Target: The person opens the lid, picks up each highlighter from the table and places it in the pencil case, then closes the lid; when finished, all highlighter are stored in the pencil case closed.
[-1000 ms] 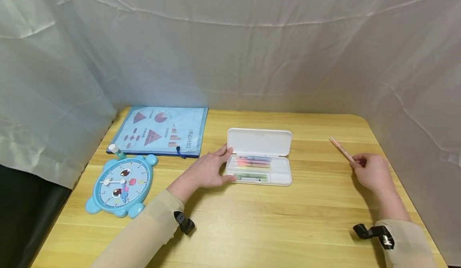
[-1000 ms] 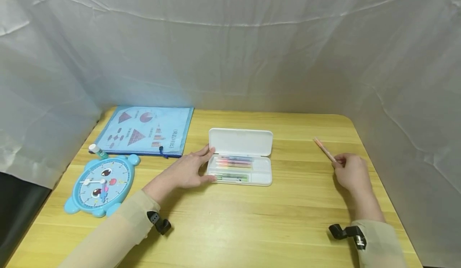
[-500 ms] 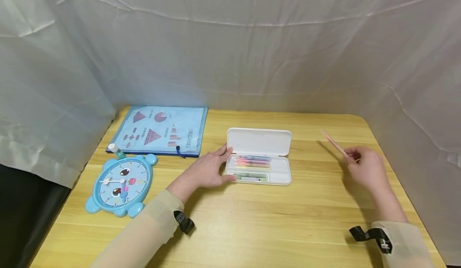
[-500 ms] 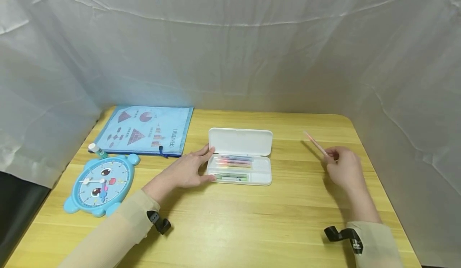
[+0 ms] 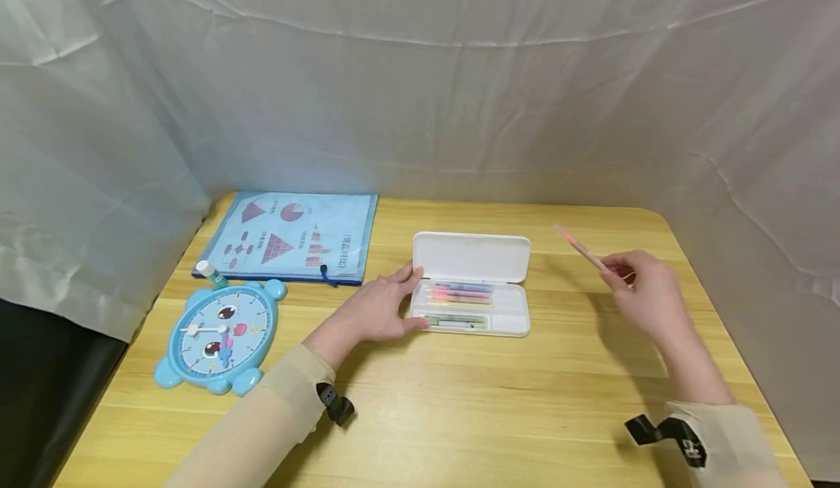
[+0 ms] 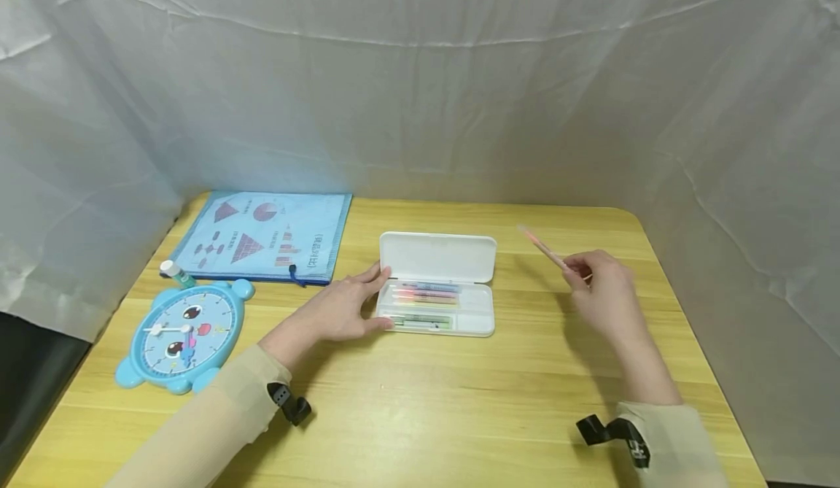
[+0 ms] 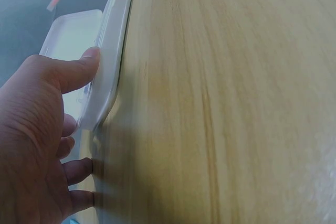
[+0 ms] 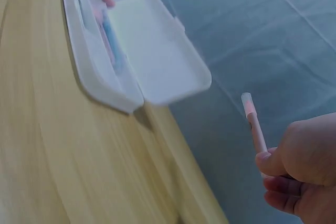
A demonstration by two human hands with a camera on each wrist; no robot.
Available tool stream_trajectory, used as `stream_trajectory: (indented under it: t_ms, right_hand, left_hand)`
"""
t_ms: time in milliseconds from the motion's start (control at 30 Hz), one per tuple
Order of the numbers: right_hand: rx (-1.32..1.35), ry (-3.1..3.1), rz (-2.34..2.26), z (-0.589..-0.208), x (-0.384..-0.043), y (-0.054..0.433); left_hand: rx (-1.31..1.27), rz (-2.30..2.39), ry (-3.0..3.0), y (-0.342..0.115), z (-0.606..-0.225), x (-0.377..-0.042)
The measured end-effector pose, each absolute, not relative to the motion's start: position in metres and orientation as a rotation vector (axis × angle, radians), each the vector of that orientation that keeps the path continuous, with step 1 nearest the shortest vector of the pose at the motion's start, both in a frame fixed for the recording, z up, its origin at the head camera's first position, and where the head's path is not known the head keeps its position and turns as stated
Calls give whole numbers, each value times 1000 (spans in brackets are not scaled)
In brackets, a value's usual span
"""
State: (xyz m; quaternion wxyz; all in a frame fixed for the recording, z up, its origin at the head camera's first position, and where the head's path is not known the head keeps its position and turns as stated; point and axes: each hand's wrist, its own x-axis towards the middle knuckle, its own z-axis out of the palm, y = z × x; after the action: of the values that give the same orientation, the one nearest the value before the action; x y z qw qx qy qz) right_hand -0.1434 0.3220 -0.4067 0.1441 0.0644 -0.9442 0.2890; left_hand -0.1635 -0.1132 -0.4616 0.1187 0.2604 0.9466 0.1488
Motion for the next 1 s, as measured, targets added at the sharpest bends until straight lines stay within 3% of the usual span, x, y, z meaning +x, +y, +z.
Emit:
stream_trajectory:
  t_ms: [367, 1000]
  right_hand:
    - [382, -2644, 841, -395, -137, 282]
    - [715, -2693, 909, -415, -136, 224]
  left_hand:
    - [758, 443, 2766, -114, -463, -163]
    - [757, 428, 2771, -113, -461, -163]
